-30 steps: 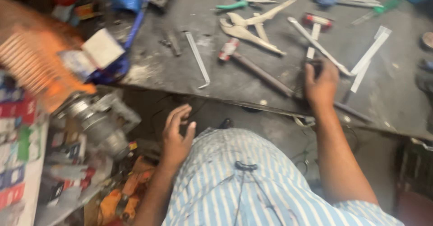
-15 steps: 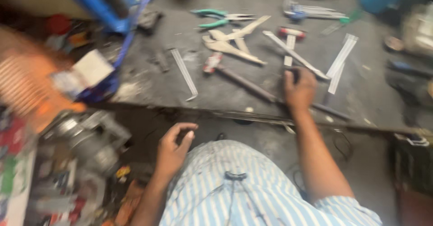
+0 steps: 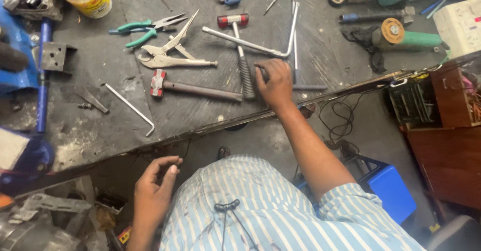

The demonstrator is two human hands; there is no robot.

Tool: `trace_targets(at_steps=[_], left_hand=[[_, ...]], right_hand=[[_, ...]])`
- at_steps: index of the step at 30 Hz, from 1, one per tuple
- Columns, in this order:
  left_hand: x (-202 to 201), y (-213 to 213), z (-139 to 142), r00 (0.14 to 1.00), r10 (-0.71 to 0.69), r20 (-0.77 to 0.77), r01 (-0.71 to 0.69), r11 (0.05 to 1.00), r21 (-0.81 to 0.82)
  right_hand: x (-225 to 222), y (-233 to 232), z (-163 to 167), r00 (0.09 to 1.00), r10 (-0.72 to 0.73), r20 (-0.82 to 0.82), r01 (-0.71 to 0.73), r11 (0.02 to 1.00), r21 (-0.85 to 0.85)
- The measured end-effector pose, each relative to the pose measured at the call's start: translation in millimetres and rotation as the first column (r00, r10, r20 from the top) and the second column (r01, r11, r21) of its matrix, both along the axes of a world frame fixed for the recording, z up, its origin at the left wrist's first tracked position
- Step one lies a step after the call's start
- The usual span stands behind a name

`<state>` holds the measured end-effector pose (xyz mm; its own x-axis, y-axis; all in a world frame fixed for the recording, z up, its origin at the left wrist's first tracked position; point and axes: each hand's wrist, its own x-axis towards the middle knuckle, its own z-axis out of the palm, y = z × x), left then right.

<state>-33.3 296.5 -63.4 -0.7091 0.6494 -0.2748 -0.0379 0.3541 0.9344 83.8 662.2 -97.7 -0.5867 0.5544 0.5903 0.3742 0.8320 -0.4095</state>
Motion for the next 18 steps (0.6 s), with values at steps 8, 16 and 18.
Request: trace_targets(at_steps=[8,16,18], left_hand=[[-3,-16,-20,0.995,0.067,0.072,-0.067,0.998,0.004],[2,-18,-17,0.993,0.114,0.037,-0.114,0.994,0.0],[1,-18,-14,0.992,0.124,0.034,-0.124,0.992,-0.005]], right_hand=[[29,23,-6,0.993,0.001,0.117,-0.002,1.0,0.008],[-12,-1,-3,0.994,0.08,0.067,-0.073,0.992,-0.103],[-26,-21,3,0.992,0.125,-0.006,-0.126,0.989,-0.072]])
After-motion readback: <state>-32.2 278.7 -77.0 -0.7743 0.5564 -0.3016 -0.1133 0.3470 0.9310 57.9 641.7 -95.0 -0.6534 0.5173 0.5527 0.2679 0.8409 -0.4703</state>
